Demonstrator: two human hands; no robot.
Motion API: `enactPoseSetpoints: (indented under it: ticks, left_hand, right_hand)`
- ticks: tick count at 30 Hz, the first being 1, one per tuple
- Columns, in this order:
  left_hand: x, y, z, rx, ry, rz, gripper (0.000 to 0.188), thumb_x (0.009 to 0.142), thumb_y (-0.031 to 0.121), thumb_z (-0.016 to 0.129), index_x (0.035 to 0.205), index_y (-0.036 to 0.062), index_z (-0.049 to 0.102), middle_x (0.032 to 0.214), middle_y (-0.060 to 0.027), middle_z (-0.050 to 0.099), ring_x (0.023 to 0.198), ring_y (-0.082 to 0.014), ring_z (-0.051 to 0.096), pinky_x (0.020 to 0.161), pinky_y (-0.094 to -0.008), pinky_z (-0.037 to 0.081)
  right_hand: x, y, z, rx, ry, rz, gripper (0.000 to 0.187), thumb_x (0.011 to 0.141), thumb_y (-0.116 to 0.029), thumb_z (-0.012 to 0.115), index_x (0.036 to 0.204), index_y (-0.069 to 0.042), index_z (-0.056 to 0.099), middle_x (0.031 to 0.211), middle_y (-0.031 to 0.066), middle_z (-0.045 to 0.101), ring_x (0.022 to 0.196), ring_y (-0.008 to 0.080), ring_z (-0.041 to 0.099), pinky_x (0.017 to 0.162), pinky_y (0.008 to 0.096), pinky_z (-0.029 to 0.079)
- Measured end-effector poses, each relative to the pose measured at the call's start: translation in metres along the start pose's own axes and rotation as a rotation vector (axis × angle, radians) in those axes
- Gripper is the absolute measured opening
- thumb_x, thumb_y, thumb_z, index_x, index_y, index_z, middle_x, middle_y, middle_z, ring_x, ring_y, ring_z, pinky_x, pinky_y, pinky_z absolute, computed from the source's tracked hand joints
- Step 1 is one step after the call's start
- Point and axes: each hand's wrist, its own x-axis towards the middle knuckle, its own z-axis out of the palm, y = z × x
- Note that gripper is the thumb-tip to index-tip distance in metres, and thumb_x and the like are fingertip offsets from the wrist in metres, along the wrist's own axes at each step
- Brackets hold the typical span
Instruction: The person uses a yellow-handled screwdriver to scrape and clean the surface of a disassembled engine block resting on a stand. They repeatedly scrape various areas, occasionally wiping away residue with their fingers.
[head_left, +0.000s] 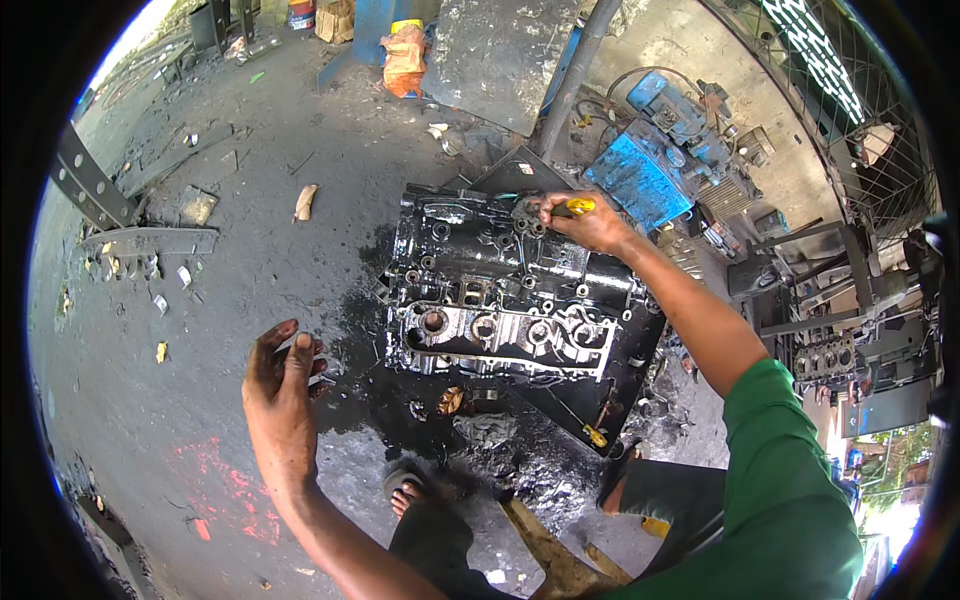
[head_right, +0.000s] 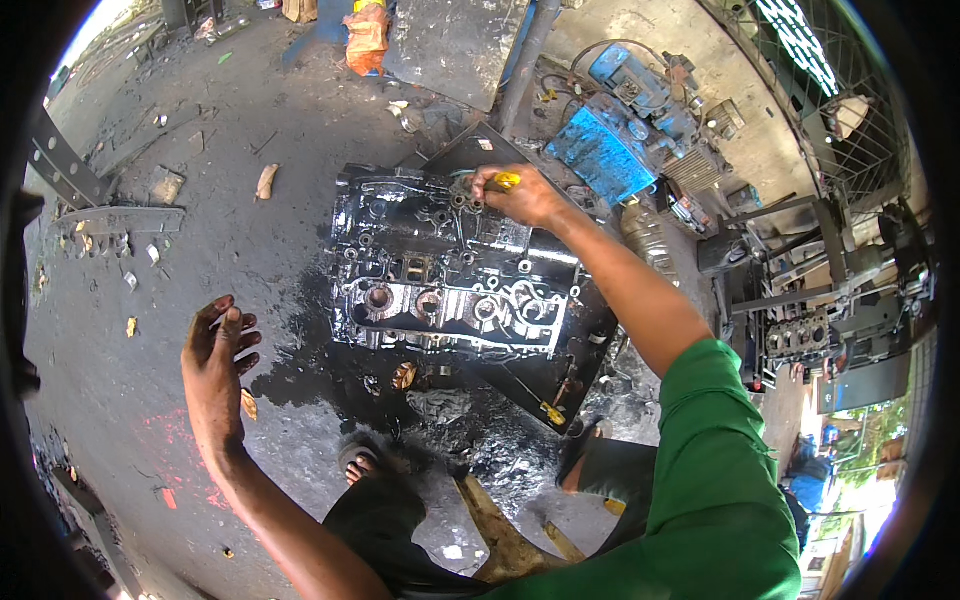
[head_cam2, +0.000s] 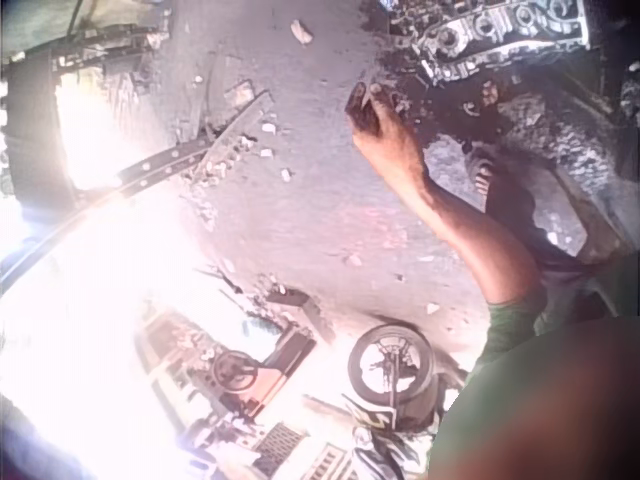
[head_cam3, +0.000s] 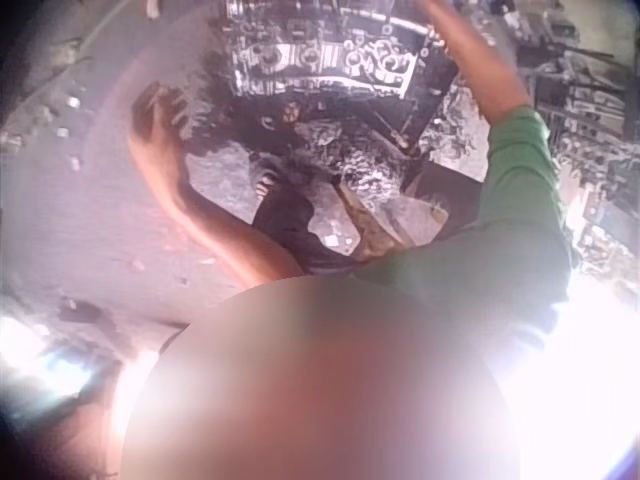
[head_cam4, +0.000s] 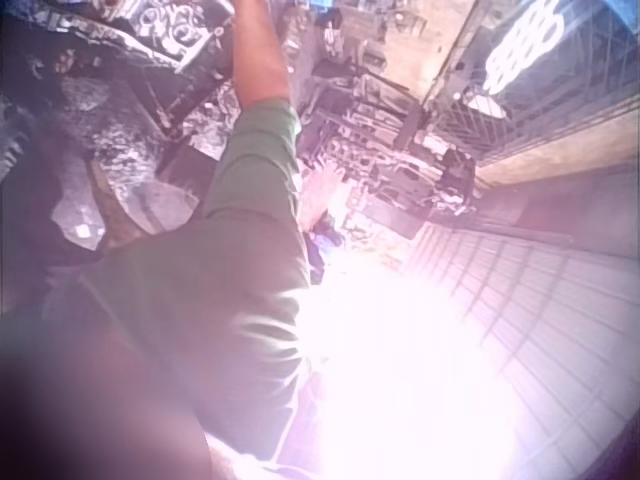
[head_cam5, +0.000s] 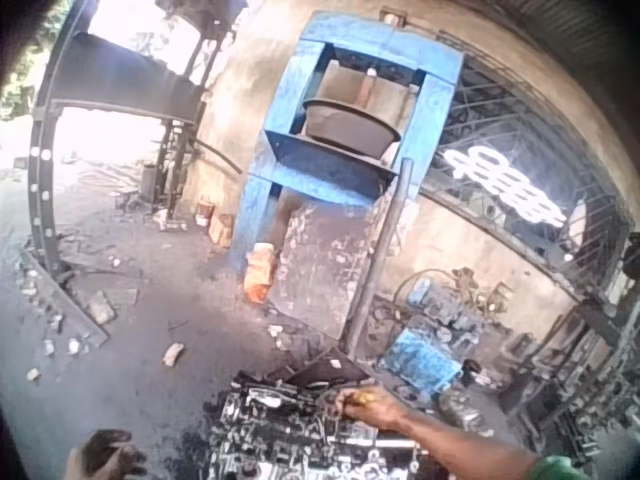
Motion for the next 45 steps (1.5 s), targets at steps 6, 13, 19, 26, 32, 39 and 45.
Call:
enactPoseSetpoints:
  ticks: [6,13,19,26,32,39,45]
  left_hand:
    - [-0.003,-0.001,0.004,-0.014,-0.010,0.035,0.037,0.097,0.030,0.062,0.122,0.0022,0.057,0.096,-0.0079,0.067,0.083,-0.0135,0.061,0.071,-0.0274,0.047]
    - [-0.010,0.004,0.011,-0.032,-0.012,0.056,0.039,0.097,0.031,0.062,0.123,0.0021,0.057,0.097,-0.0075,0.067,0.083,-0.0136,0.061,0.072,-0.0275,0.047]
    - [-0.013,0.002,0.034,0.009,-0.070,0.069,0.041,0.096,0.032,0.063,0.124,0.0010,0.056,0.098,-0.0079,0.067,0.084,-0.0133,0.061,0.072,-0.0272,0.047]
    - [-0.023,-0.001,0.035,0.102,-0.076,0.067,0.040,0.097,0.034,0.060,0.124,0.0033,0.058,0.099,-0.0078,0.068,0.086,-0.0155,0.063,0.074,-0.0293,0.048]
    - [-0.015,-0.001,0.029,0.092,-0.060,0.089,0.040,0.096,0.033,0.061,0.123,0.0035,0.058,0.099,-0.0084,0.068,0.085,-0.0151,0.063,0.073,-0.0281,0.048]
    - [-0.016,-0.004,0.030,0.097,-0.071,0.054,0.037,0.097,0.028,0.060,0.123,0.0010,0.057,0.097,-0.0072,0.068,0.083,-0.0130,0.062,0.072,-0.0260,0.047]
    - [-0.016,-0.003,0.031,0.022,-0.118,0.094,0.039,0.096,0.026,0.062,0.122,-0.0026,0.057,0.100,-0.0147,0.070,0.084,-0.0160,0.065,0.071,-0.0285,0.051]
  right_hand:
    - [0.008,-0.003,0.014,-0.311,0.272,-0.160,0.008,0.091,-0.018,0.063,0.094,-0.010,0.064,0.113,0.0067,0.070,0.097,0.0244,0.069,0.085,0.0371,0.054]
    - [-0.091,0.017,0.018,-0.224,0.246,-0.172,0.006,0.088,-0.014,0.066,0.091,-0.010,0.064,0.107,0.0076,0.071,0.092,0.0255,0.068,0.085,0.0378,0.055]
    - [-0.084,0.010,0.058,-0.086,0.605,-0.104,0.006,0.084,-0.008,0.067,0.089,-0.005,0.064,0.105,0.0129,0.071,0.096,0.0324,0.067,0.087,0.0415,0.053]
    - [-0.142,0.032,0.054,-0.461,0.080,-0.098,0.037,0.067,0.007,0.068,0.095,-0.017,0.062,0.141,0.0029,0.052,0.128,0.0274,0.047,0.103,0.0365,0.049]
    - [-0.104,0.027,0.051,-0.561,-0.209,-0.245,0.024,0.082,-0.005,0.061,0.101,-0.019,0.065,0.145,-0.0028,0.045,0.139,0.0207,0.034,0.092,0.0301,0.057]
    - [-0.129,0.028,0.071,-1.010,-0.288,-0.050,0.031,0.085,-0.008,0.058,0.110,-0.024,0.066,0.151,-0.0023,0.038,0.142,0.0256,0.030,0.081,0.0311,0.059]
    - [-0.099,0.037,0.116,-0.984,-0.269,-0.389,0.027,0.089,-0.016,0.052,0.112,-0.023,0.064,0.149,0.0049,0.041,0.138,0.0285,0.035,0.110,0.0382,0.040]
